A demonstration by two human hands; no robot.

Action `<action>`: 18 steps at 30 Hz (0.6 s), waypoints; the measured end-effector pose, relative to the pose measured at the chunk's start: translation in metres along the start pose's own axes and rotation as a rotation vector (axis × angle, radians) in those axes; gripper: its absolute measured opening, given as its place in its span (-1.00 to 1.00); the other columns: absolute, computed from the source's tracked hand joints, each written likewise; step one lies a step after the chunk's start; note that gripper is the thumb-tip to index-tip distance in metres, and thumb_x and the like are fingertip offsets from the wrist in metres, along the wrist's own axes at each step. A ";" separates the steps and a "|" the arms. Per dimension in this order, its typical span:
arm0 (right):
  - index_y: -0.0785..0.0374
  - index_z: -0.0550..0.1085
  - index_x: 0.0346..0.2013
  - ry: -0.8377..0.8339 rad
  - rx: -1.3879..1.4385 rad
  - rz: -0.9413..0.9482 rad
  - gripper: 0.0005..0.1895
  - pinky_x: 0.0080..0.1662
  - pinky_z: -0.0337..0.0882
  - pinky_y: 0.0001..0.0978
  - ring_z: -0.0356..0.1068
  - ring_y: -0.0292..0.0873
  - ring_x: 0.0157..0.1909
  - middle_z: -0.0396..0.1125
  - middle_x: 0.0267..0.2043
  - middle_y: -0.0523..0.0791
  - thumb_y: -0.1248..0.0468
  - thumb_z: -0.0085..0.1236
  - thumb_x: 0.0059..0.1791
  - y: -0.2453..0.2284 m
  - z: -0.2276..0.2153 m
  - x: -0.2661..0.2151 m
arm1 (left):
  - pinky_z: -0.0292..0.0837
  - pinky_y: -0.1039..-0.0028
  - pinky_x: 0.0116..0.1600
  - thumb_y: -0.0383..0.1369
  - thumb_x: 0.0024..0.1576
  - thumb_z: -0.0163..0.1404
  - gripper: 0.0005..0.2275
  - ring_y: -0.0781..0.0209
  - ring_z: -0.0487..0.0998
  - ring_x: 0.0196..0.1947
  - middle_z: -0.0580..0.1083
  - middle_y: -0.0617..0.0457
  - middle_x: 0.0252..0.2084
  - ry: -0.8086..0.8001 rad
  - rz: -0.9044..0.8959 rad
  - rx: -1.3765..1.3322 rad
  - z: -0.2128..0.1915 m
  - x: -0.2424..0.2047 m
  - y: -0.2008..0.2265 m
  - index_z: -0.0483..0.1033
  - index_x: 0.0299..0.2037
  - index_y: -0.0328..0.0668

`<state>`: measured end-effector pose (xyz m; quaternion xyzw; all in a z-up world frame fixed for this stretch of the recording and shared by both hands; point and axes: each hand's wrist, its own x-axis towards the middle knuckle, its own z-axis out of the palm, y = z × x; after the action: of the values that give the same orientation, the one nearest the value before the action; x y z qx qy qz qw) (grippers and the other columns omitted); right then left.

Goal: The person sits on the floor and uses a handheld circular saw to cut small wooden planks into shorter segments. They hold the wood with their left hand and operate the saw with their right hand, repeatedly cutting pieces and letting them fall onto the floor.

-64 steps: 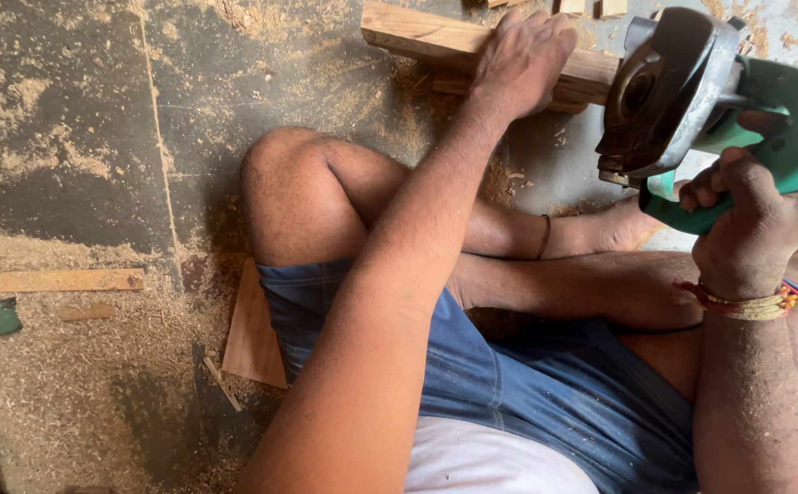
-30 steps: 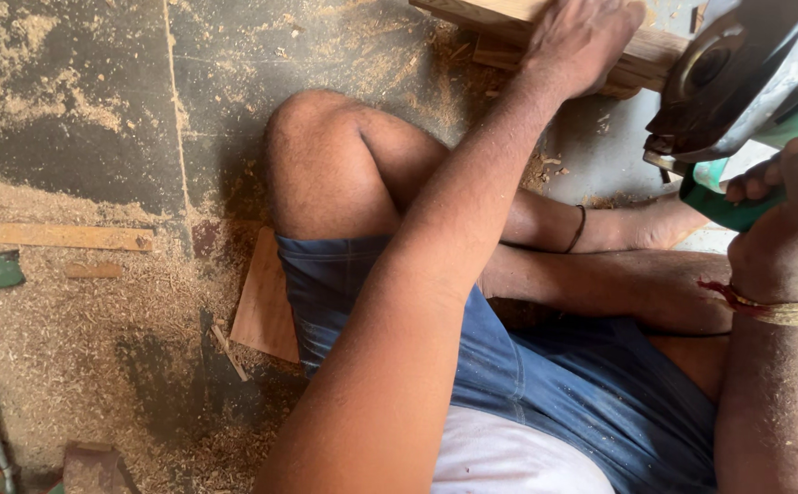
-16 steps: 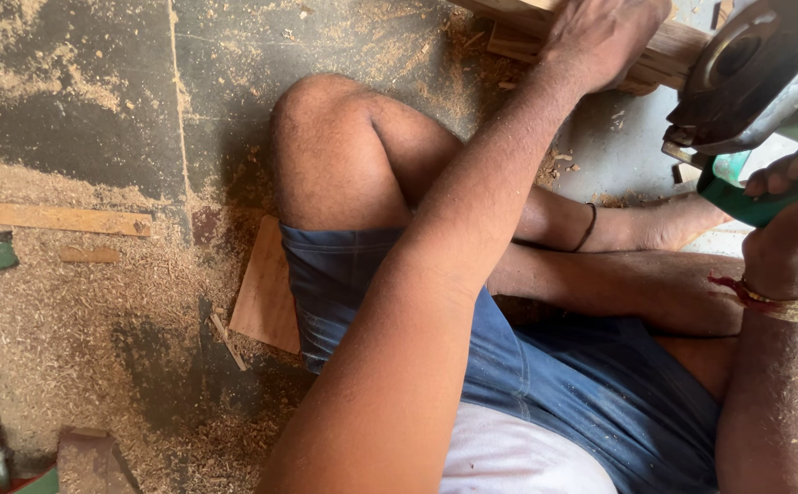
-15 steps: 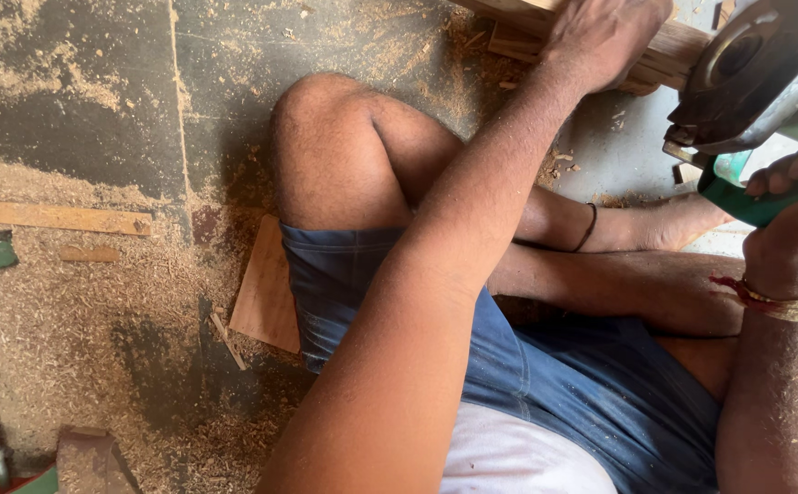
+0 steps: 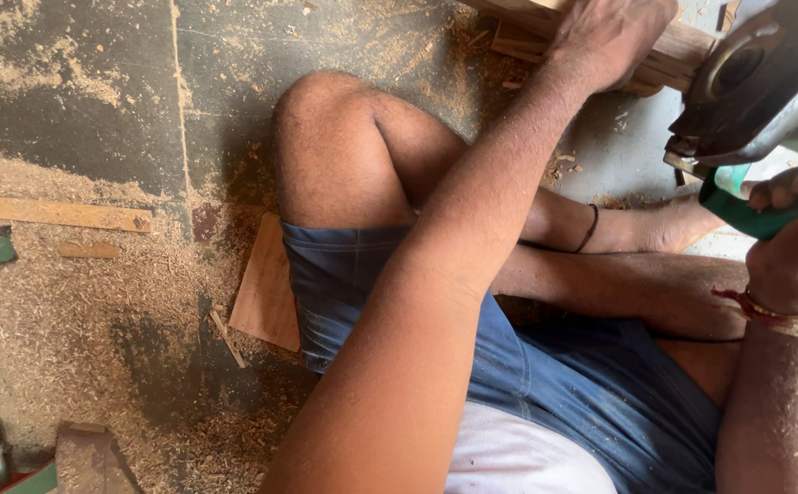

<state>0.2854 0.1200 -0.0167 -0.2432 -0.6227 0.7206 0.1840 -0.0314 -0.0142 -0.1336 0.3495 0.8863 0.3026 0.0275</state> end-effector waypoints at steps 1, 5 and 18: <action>0.27 0.24 -0.23 -0.006 -0.005 0.000 -0.79 -0.04 0.35 -0.29 0.19 -0.18 -0.25 0.10 -0.32 -0.10 0.39 -0.18 0.31 -0.002 0.001 -0.004 | 0.64 0.49 -0.31 -0.35 0.36 -0.14 -0.84 0.33 0.66 -0.41 0.58 0.07 -0.40 -0.060 -0.066 -0.068 0.003 -0.001 0.000 0.53 -0.18 -0.08; 0.23 0.26 -0.22 -0.007 -0.107 -0.025 -0.81 -0.04 0.36 -0.32 0.22 -0.20 -0.26 0.13 -0.33 -0.12 0.34 -0.17 0.30 -0.007 0.007 -0.006 | 0.61 0.35 -0.31 -0.38 0.20 -0.05 -0.87 0.22 0.66 -0.35 0.60 0.02 -0.32 0.125 0.193 0.097 0.020 -0.003 -0.008 0.53 -0.12 -0.05; 0.25 0.27 -0.17 -0.007 0.004 -0.047 -0.77 -0.13 0.33 -0.28 0.25 -0.14 -0.28 0.17 -0.30 -0.10 0.26 -0.18 0.35 0.056 -0.054 0.026 | 0.61 0.29 -0.06 -0.12 0.21 -0.06 -0.75 0.20 0.67 -0.14 0.64 0.04 -0.16 0.034 -0.018 0.015 0.048 0.000 -0.018 0.56 -0.02 0.06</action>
<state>0.2977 0.1701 -0.0811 -0.2259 -0.6274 0.7181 0.1991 -0.0300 0.0001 -0.1826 0.3367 0.8919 0.3018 0.0125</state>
